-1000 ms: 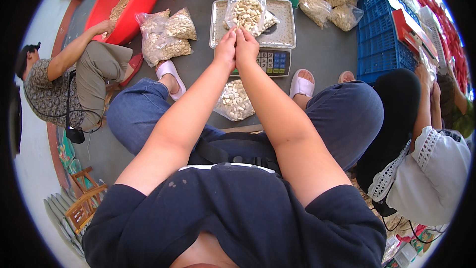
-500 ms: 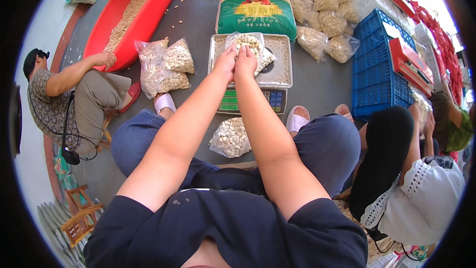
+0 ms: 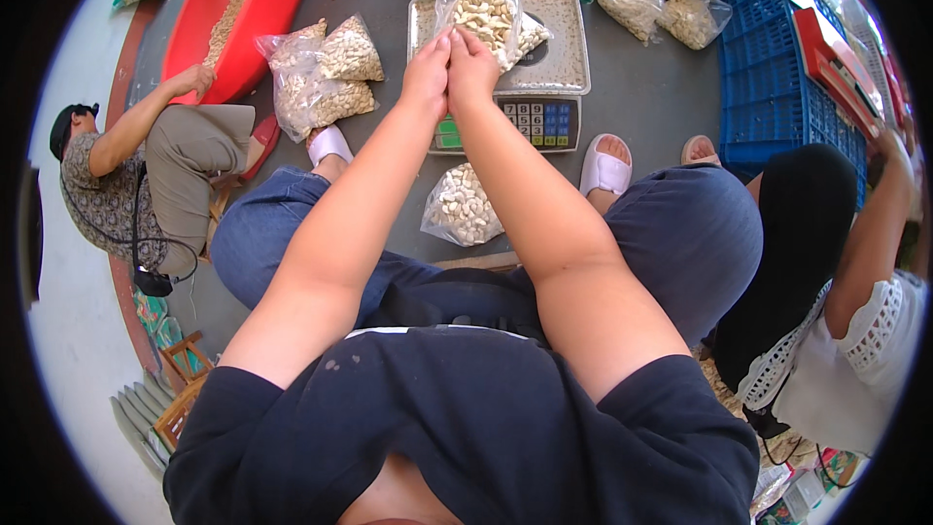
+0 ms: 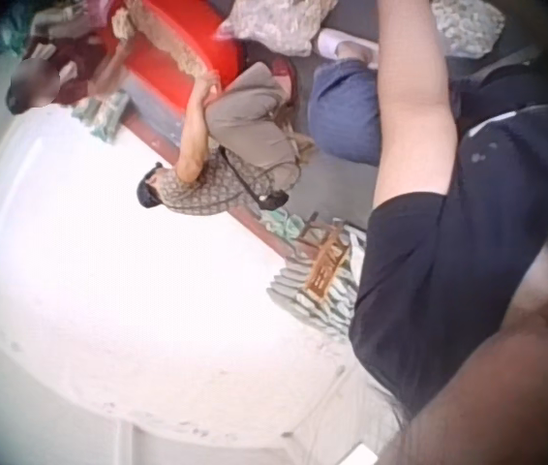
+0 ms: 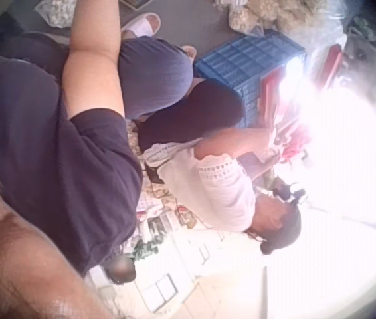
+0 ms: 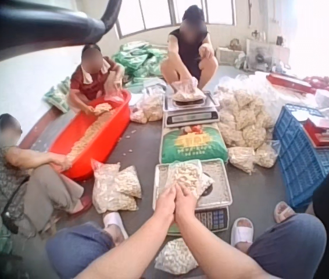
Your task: The person weighs seeds using a digital scale and transfers them into plastic bags while sitting on the floor.
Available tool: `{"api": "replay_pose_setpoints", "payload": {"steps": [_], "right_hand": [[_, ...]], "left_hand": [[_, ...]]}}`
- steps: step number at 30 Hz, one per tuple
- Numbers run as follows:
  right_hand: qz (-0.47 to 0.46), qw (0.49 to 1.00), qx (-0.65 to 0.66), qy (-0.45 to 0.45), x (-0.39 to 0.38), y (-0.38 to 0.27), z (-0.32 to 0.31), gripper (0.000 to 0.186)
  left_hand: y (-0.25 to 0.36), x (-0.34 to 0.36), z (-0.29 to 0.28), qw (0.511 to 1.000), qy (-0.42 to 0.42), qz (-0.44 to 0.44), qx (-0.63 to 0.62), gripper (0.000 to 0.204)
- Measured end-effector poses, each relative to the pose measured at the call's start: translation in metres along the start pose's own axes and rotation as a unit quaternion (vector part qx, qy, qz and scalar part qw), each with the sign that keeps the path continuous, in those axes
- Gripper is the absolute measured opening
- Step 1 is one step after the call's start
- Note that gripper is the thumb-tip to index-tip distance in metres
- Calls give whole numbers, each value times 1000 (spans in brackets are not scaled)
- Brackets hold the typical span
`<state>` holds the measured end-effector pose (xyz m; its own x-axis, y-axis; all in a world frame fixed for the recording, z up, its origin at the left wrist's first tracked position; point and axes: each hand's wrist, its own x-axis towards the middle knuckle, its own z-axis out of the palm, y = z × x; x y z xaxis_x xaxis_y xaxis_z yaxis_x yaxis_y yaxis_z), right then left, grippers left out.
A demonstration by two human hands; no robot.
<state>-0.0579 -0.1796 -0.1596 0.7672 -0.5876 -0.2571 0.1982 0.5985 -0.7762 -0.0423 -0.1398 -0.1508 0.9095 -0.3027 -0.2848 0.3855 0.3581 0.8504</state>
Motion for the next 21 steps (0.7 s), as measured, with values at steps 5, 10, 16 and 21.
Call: {"api": "replay_pose_setpoints", "payload": {"steps": [5,10,16,21], "right_hand": [[47,971,-234,-4,-58,68,-49,21],[229,934,-272,-11,-102,140,-119,18],[496,852,-163,28,-122,159,-137,19],[540,830,-116,77,-124,145,-120,19]], "left_hand": [[-44,-68,-52,985,137,-79,-71,25],[-103,-116,-90,931,261,-234,-98,23],[-115,-138,-105,864,356,-354,-45,25],[-85,-136,-98,817,404,-412,1,27]]}}
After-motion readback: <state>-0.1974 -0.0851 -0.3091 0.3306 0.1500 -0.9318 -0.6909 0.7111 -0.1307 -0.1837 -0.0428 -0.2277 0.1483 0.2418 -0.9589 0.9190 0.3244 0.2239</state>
